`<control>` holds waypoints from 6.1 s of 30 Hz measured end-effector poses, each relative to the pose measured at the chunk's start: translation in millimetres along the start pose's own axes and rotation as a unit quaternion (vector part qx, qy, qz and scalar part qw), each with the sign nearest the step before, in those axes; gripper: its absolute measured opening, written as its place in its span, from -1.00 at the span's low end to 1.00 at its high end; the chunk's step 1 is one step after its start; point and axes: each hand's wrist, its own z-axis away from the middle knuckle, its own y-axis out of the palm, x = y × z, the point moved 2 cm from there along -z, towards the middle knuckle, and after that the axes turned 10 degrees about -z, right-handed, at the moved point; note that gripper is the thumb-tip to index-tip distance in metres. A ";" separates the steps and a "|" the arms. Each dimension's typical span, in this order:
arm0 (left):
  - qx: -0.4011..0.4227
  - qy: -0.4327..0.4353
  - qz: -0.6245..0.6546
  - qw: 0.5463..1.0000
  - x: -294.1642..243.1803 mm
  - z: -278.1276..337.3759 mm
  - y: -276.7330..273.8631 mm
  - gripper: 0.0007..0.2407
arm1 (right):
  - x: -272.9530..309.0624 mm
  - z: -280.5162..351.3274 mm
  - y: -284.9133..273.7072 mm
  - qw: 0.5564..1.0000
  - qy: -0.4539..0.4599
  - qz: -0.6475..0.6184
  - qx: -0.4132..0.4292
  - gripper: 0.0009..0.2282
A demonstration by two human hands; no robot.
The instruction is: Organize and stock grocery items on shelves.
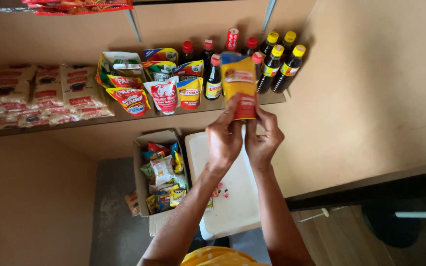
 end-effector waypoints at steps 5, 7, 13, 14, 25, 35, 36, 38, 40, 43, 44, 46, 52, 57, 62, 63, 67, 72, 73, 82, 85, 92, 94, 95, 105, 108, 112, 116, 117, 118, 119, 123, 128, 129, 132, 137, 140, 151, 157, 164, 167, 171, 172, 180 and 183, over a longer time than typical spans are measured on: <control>0.015 -0.010 0.022 1.000 1.9 1.8 -4.1 -0.57 | 9.6 -2.8 -1.1 1.000 -0.014 0.009 0.007 -0.83; 0.026 -0.020 0.021 0.999 1.1 3.5 -4.4 -0.57 | 7.6 0.1 -2.6 0.999 -0.022 0.032 0.003 -0.85; 0.020 -0.022 0.025 0.999 8.1 1.9 -0.4 -0.57 | 5.4 4.1 -2.9 0.998 -0.036 0.044 0.000 -0.89; 0.020 -0.037 0.011 0.999 11.7 0.5 0.5 -0.56 | 7.3 1.5 -1.6 1.000 0.005 0.023 0.011 -0.87; 0.064 0.017 -0.120 0.991 4.6 -14.4 1.3 -0.62 | 15.5 -13.9 -6.7 0.988 -0.078 0.089 0.102 -0.61; 0.128 -0.056 0.103 0.985 25.5 -10.1 18.0 -0.57 | 11.4 -11.2 -8.6 0.991 -0.094 0.070 0.061 -0.60; 0.127 -0.079 0.035 0.988 18.9 -12.1 15.8 -0.60 | 12.2 -13.2 -7.7 0.990 -0.098 0.076 0.074 -0.57; 0.120 -0.067 0.015 0.990 10.8 -11.7 15.1 -0.55 | 20.4 -19.2 -7.3 0.986 -0.110 0.097 0.082 -0.54; 0.113 -0.055 -0.007 0.992 3.3 -11.4 13.3 -0.50 | 21.7 -20.8 -7.4 0.982 -0.120 0.118 0.090 -0.51; 0.092 -0.024 0.031 0.995 -1.5 -10.9 14.6 -0.54 | 13.5 -18.6 -9.0 0.985 -0.092 0.069 0.129 -0.48; 0.088 -0.020 0.036 0.995 1.5 -10.5 16.3 -0.59 | 13.0 -18.2 -8.9 0.985 -0.089 0.070 0.129 -0.48; 0.083 -0.018 0.039 0.996 6.5 -9.6 18.7 -0.64 | 11.9 -17.9 -8.3 0.985 -0.085 0.070 0.131 -0.48; 0.084 -0.041 0.058 0.994 24.2 -13.7 28.3 -0.66 | 1.1 -19.6 -5.8 0.983 -0.089 0.071 0.144 -0.48; 0.107 -0.223 0.352 0.903 29.0 -14.8 31.7 -0.71 | -17.1 -36.3 -10.4 0.954 0.087 -0.194 0.210 -0.55; 0.122 -0.200 0.384 0.893 17.9 -7.8 33.9 -0.69 | -56.8 -28.2 -8.4 0.740 0.461 -0.490 0.011 -0.55; 0.125 -0.189 0.379 0.897 11.1 -10.1 33.9 -0.68 | -56.2 -32.5 -7.0 0.739 0.419 -0.524 0.064 -0.57; 0.100 -0.182 0.362 0.909 26.6 -8.0 43.4 -0.71 | -49.7 -27.5 -1.4 0.757 0.412 -0.506 0.037 -0.61; 0.062 -0.199 0.376 0.903 21.1 -10.2 40.7 -0.68 | -46.4 -27.9 2.6 0.771 0.380 -0.510 0.037 -0.67; 0.061 -0.198 0.376 0.903 25.3 -7.5 41.9 -0.68 | -48.3 -28.7 2.5 0.770 0.380 -0.511 0.038 -0.67; 0.097 -0.048 0.038 0.993 7.8 -17.5 6.8 -0.36 | -61.5 -35.7 -2.3 0.773 0.376 -0.510 -0.031 -0.75; 0.132 -0.046 0.038 0.990 -8.5 -29.8 11.8 -0.43 | -59.2 -28.8 0.9 0.841 0.327 -0.430 -0.042 -0.76; 0.159 -0.125 0.190 0.961 19.1 -40.3 22.7 -0.70 | -40.2 -32.7 -6.6 0.840 0.332 -0.428 0.026 -0.62; 0.158 -0.103 0.251 0.949 30.7 -33.3 25.9 -0.75 | -50.6 -34.7 -9.2 0.856 0.336 -0.393 0.005 -0.60; 0.173 -0.128 0.285 0.934 36.2 -29.2 29.4 -0.71 | -56.0 -39.5 -7.9 0.865 0.327 -0.379 -0.011 -0.59; 0.164 -0.246 0.156 0.942 89.9 -18.4 44.9 -0.74 | -91.1 -10.1 -6.4 0.824 0.393 -0.408 0.020 -0.76; 0.183 -0.227 0.175 0.941 76.4 -16.9 39.3 -0.72 | -86.8 -16.0 -5.1 0.833 0.400 -0.381 0.014 -0.82; 0.187 -0.222 0.224 0.930 80.6 -9.6 42.0 -0.68 | -87.5 -10.5 -7.1 0.815 0.381 -0.434 -0.041 -0.87; 0.193 -0.196 0.246 0.929 72.1 -8.6 40.9 -0.71 | -90.5 -8.2 -8.7 0.825 0.387 -0.404 -0.074 -0.82; 0.190 -0.184 0.228 0.937 73.9 -7.8 39.9 -0.70 | -93.0 -5.8 -6.7 0.820 0.394 -0.408 -0.073 -0.79; 0.185 -0.186 0.225 0.938 84.4 -5.0 44.2 -0.70 | -99.4 -2.9 -6.9 0.818 0.397 -0.411 -0.070 -0.79; 0.164 -0.201 0.223 0.939 95.1 -2.4 49.4 -0.70 | -105.7 -1.6 -7.9 0.821 0.388 -0.414 -0.056 -0.75; 0.046 -0.278 0.186 0.941 119.5 -3.5 52.4 -0.63 | -71.7 -18.5 -11.4 0.958 0.259 -0.123 0.033 -0.58; 0.137 -0.396 0.319 0.850 49.5 -15.6 26.8 -0.56 | -61.3 4.7 4.7 0.907 0.279 -0.224 0.223 -0.55; 0.156 -0.398 0.321 0.845 48.7 -15.1 25.9 -0.48 | -62.3 9.1 11.1 0.893 0.311 -0.240 0.221 -0.56; 0.109 -0.243 0.301 0.916 88.6 2.8 34.7 -0.51 | -102.9 22.6 9.8 0.875 0.429 -0.198 0.109 -0.66; 0.062 -0.254 0.194 0.946 86.5 24.4 -2.8 -0.62 | -53.2 -0.4 29.2 0.751 0.464 -0.462 0.084 -0.69; 0.129 -0.346 0.283 0.885 85.5 38.6 -35.0 -0.69 | -51.4 4.9 41.7 0.726 0.475 -0.481 0.130 -0.69; 0.088 -0.201 0.125 0.968 149.2 59.7 -125.9 -0.75 | -37.7 12.5 95.5 0.818 0.339 -0.252 0.390 -0.77; 0.081 -0.175 0.059 0.980 189.7 39.6 -163.2 -0.73 | -41.1 29.8 149.4 0.837 0.265 -0.111 0.466 -0.91; 0.125 -0.116 0.037 0.985 234.6 11.3 -192.7 -0.71 | -42.3 47.7 190.8 0.854 0.269 -0.077 0.438 -0.90; 0.065 -0.011 -0.067 0.996 244.0 1.2 -205.1 -0.67 | -54.4 51.8 192.2 0.863 0.269 -0.041 0.426 -0.86; -0.077 -0.042 -0.158 0.984 244.4 -12.2 -215.4 -0.71 | -68.0 55.5 186.3 0.880 0.274 -0.013 0.388 -0.89; -0.073 -0.044 -0.156 0.984 239.9 -20.2 -218.6 -0.71 | -66.2 56.8 186.7 0.880 0.277 -0.010 0.386 -0.89; -0.037 -0.120 -0.097 0.987 235.3 -83.9 -223.9 -0.45 | -52.0 56.8 203.2 0.865 0.272 0.019 0.422 -0.90; -0.058 -0.062 -0.144 0.986 258.2 -84.6 -217.2 -0.46 | -52.7 53.5 212.2 0.862 0.284 -0.016 0.420 -0.89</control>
